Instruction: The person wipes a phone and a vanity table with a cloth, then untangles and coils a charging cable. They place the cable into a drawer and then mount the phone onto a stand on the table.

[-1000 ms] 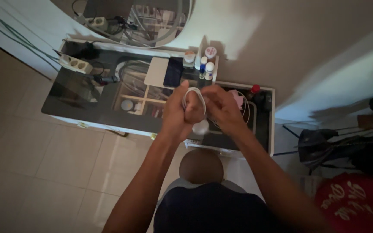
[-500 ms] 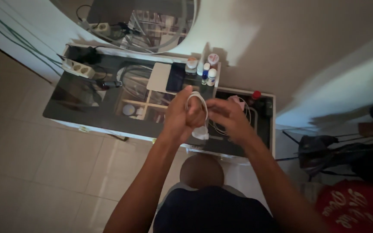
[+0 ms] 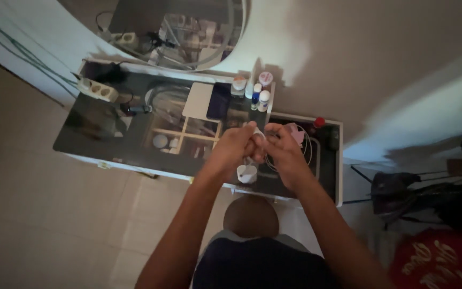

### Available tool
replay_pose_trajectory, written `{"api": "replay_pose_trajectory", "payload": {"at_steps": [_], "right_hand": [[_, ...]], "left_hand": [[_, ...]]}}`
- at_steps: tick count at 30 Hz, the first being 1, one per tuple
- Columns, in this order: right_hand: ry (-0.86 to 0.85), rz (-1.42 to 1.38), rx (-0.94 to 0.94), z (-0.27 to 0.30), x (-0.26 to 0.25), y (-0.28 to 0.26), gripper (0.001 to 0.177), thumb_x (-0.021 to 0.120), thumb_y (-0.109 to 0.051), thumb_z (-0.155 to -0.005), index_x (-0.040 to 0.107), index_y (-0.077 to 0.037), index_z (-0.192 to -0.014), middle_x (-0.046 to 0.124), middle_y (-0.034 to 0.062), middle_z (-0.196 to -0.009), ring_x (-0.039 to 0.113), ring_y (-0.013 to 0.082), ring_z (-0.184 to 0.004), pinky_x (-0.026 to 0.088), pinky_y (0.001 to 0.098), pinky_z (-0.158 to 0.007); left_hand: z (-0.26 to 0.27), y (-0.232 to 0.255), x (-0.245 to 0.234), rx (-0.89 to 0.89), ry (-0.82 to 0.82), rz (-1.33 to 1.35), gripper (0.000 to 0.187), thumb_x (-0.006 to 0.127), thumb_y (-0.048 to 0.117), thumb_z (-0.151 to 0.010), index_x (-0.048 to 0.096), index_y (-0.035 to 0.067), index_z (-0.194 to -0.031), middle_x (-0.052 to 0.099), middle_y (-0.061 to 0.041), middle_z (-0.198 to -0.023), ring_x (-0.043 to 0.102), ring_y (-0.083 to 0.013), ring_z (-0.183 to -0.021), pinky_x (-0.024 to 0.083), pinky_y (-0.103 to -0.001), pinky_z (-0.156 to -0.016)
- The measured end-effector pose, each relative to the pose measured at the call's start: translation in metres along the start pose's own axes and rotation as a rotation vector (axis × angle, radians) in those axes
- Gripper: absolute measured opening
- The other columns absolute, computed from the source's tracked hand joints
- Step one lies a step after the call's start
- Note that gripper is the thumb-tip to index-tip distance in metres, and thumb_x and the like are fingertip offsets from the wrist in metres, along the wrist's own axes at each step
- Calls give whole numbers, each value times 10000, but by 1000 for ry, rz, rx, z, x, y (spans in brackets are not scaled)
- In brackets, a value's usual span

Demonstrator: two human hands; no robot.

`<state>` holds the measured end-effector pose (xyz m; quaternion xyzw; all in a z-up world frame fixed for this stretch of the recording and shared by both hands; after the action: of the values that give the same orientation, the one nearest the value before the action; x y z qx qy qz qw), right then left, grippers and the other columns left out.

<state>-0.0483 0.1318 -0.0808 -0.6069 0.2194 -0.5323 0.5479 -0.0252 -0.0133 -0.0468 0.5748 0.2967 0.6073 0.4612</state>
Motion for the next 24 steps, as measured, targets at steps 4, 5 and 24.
{"api": "replay_pose_trajectory", "payload": {"at_steps": [4,5,24], "right_hand": [[-168,-311,-1,5,4,-7,372,641,-136,-1017,512,-67,-1360,646,94,-1058,642,186,-989,527,354,-912],[-192,-341,5,7,5,-12,390,647,-120,-998,511,-68,-1359,646,95,-1070,644,189,-1001,525,355,-910],[140,790,-330,-14,26,-80,149,703,-170,-946,711,-35,-1010,717,11,-789,644,65,-724,501,247,-686]], "left_hand": [[-7,9,-6,76,202,-115,244,552,284,-1037,551,48,-975,538,-21,-620,506,-112,-489,437,-300,-468],[-5,11,-3,87,153,-87,203,550,268,-1020,566,66,-1016,571,-30,-631,516,-105,-490,440,-287,-468],[-1,46,4,517,508,-452,276,572,262,-1064,685,14,-1014,562,27,-729,468,-51,-680,410,-250,-598]]}}
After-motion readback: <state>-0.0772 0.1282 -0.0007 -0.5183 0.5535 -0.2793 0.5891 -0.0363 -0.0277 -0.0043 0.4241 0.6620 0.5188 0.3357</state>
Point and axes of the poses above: each hand's wrist, its own z-axis away from the middle knuckle, its own x-axis out of the palm, y = z × x, the point moved 5 cm from there along -z, towards the middle knuckle
